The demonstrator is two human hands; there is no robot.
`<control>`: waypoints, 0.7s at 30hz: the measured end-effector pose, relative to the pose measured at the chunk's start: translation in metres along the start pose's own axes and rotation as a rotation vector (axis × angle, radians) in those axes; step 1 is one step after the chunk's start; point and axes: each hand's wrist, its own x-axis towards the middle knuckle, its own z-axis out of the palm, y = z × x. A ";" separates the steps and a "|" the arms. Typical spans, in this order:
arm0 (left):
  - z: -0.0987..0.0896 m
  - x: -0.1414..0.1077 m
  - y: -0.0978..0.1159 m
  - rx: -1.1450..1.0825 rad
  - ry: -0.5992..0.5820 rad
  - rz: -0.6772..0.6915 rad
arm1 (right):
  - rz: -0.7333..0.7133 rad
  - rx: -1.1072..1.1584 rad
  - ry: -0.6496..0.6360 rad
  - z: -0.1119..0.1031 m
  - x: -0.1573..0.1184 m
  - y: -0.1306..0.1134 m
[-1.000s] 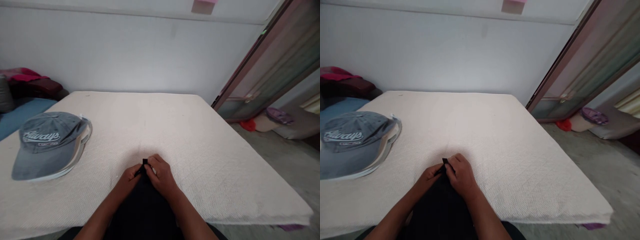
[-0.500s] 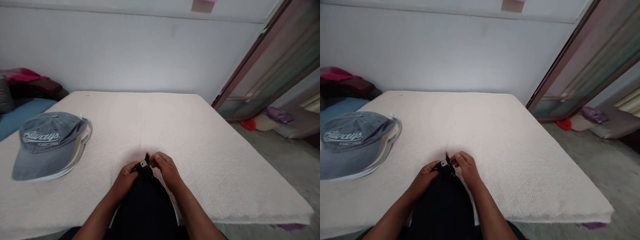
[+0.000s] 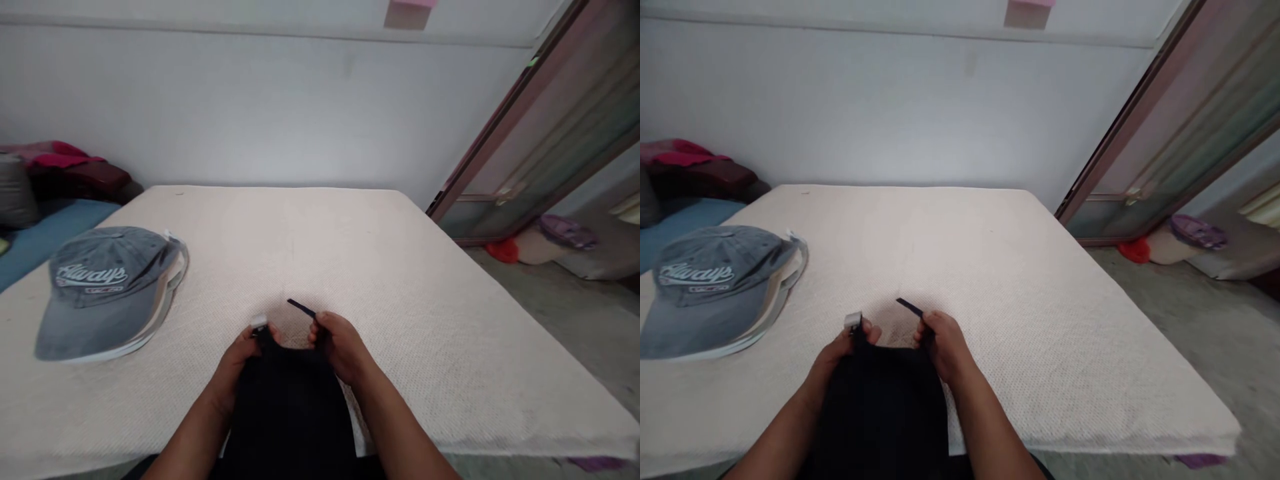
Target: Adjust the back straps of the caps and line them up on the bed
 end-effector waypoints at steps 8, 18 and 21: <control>-0.016 0.013 0.028 -0.289 0.145 -0.224 | 0.412 0.056 -0.237 0.004 -0.021 0.001; -0.013 0.007 0.019 -0.115 0.161 -0.255 | 0.151 0.443 -0.056 0.008 -0.021 -0.019; -0.019 -0.007 0.009 -0.097 0.030 -0.200 | 0.182 0.533 -0.027 0.004 -0.019 -0.028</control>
